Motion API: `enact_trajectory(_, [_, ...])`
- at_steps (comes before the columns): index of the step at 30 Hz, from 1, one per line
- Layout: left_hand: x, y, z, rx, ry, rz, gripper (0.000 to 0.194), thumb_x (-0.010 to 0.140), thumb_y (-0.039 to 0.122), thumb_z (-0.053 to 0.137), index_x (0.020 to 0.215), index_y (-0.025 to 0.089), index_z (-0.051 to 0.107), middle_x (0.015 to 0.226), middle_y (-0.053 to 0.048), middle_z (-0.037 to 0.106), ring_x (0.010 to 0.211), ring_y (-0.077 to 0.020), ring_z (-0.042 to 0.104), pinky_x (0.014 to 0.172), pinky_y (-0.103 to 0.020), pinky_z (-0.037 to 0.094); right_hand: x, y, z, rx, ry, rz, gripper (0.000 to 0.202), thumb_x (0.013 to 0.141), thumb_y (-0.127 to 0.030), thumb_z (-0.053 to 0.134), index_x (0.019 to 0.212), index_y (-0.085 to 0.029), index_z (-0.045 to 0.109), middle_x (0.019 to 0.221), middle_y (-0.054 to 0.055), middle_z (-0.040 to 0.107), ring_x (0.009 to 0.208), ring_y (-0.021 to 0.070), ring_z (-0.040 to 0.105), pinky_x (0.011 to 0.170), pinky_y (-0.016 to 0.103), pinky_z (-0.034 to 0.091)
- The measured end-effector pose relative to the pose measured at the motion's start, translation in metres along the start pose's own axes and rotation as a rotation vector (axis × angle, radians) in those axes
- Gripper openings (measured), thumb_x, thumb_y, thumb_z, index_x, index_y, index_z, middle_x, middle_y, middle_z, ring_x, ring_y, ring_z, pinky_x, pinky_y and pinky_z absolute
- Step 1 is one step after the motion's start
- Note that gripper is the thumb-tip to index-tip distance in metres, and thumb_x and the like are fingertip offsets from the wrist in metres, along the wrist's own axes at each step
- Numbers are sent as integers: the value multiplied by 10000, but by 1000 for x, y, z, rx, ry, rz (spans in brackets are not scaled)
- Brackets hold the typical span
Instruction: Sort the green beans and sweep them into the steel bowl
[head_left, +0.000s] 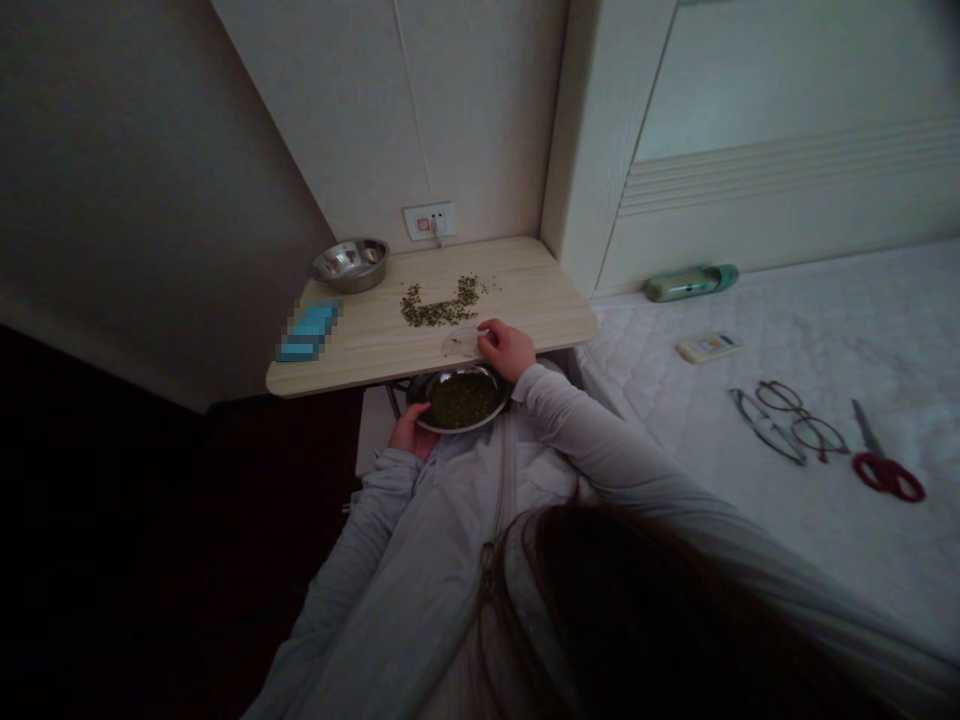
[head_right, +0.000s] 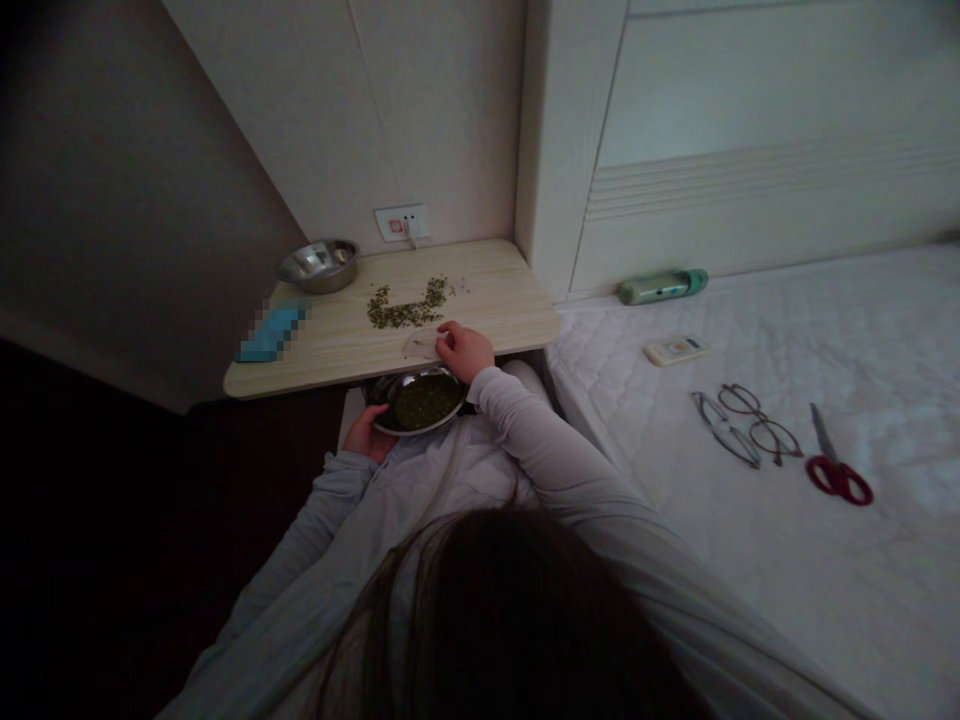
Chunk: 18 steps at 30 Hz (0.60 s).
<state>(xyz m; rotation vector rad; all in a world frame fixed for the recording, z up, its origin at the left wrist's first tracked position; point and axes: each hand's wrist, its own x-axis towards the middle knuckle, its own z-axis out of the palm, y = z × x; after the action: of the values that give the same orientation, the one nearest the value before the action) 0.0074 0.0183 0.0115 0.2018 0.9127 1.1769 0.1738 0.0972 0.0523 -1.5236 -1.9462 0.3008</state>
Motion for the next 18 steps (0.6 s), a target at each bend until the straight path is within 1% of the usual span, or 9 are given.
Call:
enact_trajectory(4, [2,-1,-2,12,-7,18,245,625,125,425,819,129,575,758,-35,642,936,-205,494,833,-333,382,0,0,0,-5,-3,10,303,701,-339,346,924,-196,491,696,-3,554,652,113,470,603,230,324])
enact_trajectory(11, [4,-1,-4,-19,-30,-7,242,641,133,410,810,157,581,718,-13,645,899,-185,518,808,-329,401,-1,1,1,5,14,-14,295,703,-340,347,920,-202,491,683,-7,552,644,110,471,596,226,327])
enact_trajectory(16, [5,-1,-7,-18,-47,-27,216,634,129,425,786,139,577,719,-27,644,879,-194,528,791,-343,412,0,2,3,9,16,-16,294,701,-331,358,926,-199,494,676,-5,553,638,106,475,596,222,334])
enact_trajectory(18, [6,-1,-8,-19,-20,-22,205,627,119,429,768,137,577,712,-32,644,873,-200,532,780,-342,419,1,3,4,29,13,-15,284,698,-330,364,913,-203,499,664,-11,551,625,101,476,592,220,336])
